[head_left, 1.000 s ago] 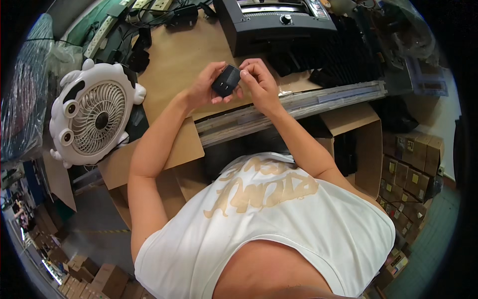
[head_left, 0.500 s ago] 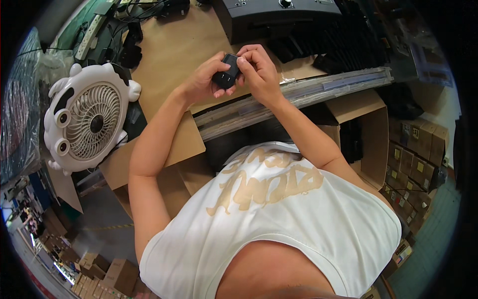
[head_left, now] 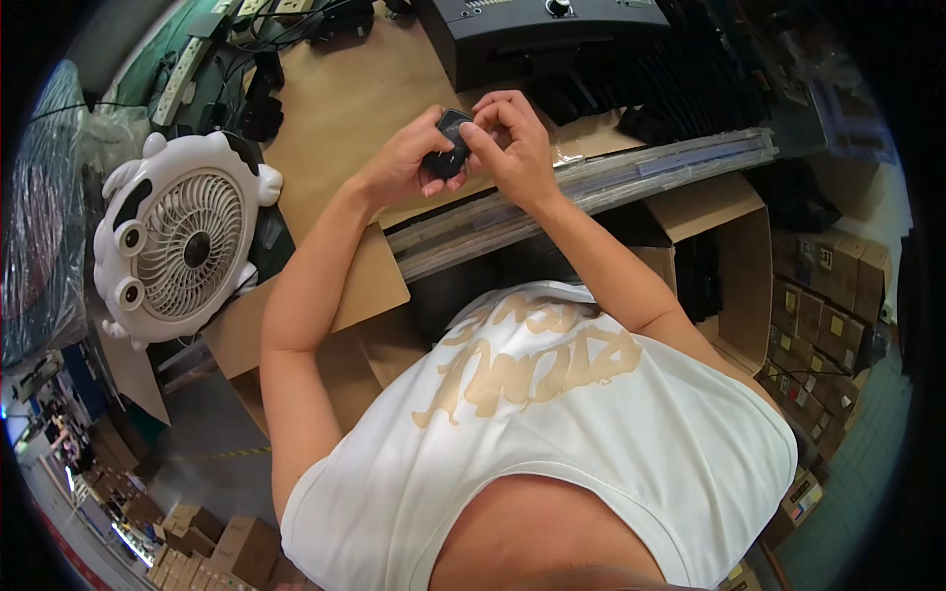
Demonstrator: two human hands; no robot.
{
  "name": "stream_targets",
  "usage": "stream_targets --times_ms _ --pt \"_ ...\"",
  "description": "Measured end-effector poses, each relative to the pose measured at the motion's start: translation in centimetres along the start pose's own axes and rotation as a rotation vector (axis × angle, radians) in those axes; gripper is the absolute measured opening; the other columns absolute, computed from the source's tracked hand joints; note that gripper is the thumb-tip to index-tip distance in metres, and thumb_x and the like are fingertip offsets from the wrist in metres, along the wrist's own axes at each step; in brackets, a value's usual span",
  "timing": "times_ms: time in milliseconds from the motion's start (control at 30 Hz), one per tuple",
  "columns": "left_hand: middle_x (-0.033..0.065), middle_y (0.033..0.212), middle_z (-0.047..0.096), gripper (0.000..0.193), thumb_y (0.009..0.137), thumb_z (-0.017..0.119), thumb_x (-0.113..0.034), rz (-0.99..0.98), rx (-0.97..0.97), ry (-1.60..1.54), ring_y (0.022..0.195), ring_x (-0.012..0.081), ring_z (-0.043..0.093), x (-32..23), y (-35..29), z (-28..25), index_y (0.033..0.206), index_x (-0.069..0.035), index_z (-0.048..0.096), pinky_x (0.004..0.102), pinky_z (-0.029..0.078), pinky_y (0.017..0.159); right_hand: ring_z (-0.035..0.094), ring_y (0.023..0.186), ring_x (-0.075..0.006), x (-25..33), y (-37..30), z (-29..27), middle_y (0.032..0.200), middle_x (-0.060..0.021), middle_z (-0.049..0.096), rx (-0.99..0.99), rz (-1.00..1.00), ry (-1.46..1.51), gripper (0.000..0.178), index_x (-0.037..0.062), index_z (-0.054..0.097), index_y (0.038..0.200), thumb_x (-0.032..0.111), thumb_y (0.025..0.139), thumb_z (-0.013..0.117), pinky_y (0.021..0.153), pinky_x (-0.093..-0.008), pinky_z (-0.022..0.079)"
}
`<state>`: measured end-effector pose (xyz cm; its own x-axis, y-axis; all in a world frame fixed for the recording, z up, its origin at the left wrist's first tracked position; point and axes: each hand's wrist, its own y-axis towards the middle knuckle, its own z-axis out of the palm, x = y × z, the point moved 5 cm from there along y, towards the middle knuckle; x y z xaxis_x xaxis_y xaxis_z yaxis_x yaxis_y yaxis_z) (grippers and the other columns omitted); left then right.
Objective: Assemble small black plastic electronic component housings and place them in a tray.
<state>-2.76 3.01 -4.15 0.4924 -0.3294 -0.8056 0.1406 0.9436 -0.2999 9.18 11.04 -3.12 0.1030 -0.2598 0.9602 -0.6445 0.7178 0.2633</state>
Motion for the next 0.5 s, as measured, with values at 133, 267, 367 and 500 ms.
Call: stream_targets --times_ms 133,267,367,500 --pt "0.0176 0.088 0.06 0.03 0.088 0.043 -0.015 -0.034 -0.013 0.038 0.061 0.0179 0.06 0.0 -0.1 0.1 0.115 -0.002 0.039 0.0193 0.043 0.039 0.057 0.065 -0.0101 -0.3 0.1 -0.1 0.095 -0.0063 0.058 -0.011 -0.038 -0.089 0.023 -0.0008 0.061 0.089 0.018 0.084 0.072 0.059 -0.0238 0.048" --pt "0.0179 0.089 0.062 0.024 0.09 0.043 -0.011 0.011 0.046 -0.041 0.06 0.0184 0.062 -0.1 0.0 0.2 0.111 -0.002 0.038 0.0221 0.045 0.039 0.057 0.068 -0.0101 -1.6 0.5 0.4 0.093 -0.0062 0.061 0.066 0.128 0.082 0.025 -0.0002 0.064 0.093 0.02 0.081 0.075 0.061 -0.0237 0.048" --pt "0.017 0.087 0.063 0.024 0.092 0.043 -0.016 0.05 0.066 -0.057 0.06 0.0167 0.061 0.1 0.2 0.2 0.111 -0.003 0.039 0.0212 0.044 0.039 0.057 0.068 -0.0099 -1.9 0.5 0.6 0.093 -0.0066 0.061 0.163 0.214 0.171 0.025 -0.0001 0.066 0.095 0.02 0.082 0.074 0.061 -0.0236 0.048" --pt "0.0154 0.082 0.063 0.025 0.095 0.04 -0.024 0.063 0.075 -0.018 0.057 0.0142 0.059 0.1 0.0 0.4 0.111 -0.004 0.041 0.0194 0.041 0.039 0.058 0.068 -0.0099 -0.7 0.5 0.3 0.093 -0.0079 0.062 0.1 0.071 0.003 0.026 0.0002 0.067 0.098 0.019 0.082 0.074 0.061 -0.0233 0.049"
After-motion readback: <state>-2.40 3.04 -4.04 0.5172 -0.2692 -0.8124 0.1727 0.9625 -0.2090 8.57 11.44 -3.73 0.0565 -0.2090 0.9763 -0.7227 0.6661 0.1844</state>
